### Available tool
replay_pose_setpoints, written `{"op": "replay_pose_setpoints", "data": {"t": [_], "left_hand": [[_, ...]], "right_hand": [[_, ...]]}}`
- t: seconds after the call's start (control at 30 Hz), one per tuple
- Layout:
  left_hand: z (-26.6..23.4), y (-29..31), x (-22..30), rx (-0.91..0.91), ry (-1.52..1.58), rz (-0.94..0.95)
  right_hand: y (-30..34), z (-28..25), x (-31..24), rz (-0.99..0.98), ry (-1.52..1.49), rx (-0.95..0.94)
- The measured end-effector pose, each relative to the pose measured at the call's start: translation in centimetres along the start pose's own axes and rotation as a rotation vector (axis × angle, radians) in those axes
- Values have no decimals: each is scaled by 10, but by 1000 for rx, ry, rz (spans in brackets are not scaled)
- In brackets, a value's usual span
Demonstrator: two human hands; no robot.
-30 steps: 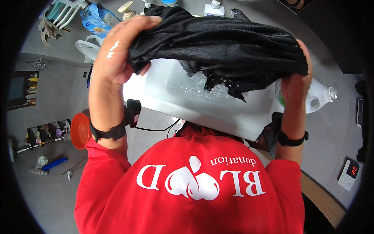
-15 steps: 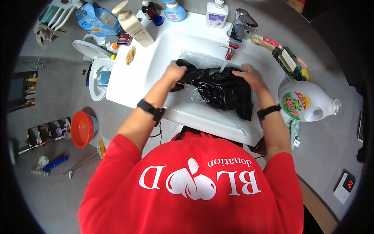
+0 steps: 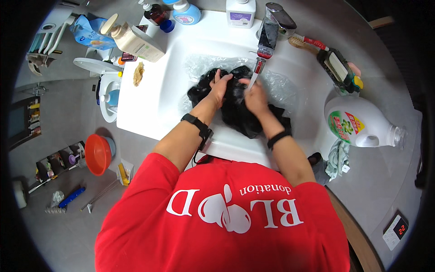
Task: The person hand washes a black garment in a white sink. They turn on the faucet, submerge the garment, rub and squeeze it repeatedly under running water, then wring it out and rinse it again.
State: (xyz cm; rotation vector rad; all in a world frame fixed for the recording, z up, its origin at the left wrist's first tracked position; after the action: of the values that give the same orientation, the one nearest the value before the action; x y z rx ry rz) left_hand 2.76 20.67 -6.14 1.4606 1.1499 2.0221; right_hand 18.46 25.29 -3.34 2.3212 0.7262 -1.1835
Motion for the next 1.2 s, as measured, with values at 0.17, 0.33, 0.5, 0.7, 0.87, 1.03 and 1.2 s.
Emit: {"op": "replay_pose_setpoints", "data": {"t": [0.17,0.33,0.5,0.7,0.87,1.03,1.2], "left_hand": [[6,10,-13,-519,722,73],[0,23,-44,-442,733,56],[17,56,-32,-100,459,36],[8,112,2,-145,-15,44],[-18,80,25,163,-1291,235],[12,29,8,-120,-1775,274],[-5,2,13,28,-1402,65]], "right_hand": [[77,27,-84,-406,119,-110],[59,29,-107,-115,156,-94],[2,13,-44,232,47,-89],[-26,-38,2,15,221,-347],[4,-40,12,503,600,-150],[24,2,35,13,963,-595],[14,-38,54,88,763,-96]]}}
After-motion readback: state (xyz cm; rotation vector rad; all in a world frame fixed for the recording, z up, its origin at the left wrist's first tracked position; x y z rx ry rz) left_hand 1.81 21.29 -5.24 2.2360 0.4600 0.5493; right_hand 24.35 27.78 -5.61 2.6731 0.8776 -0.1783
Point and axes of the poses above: each hand's wrist, its own y-axis away from the middle knuckle, its own z-axis out of the palm, x = y × z, the point moved 3 cm from there along -y, towards the middle knuckle, and after that the axes turned 13 degrees about -x, right-handed, at the moved point
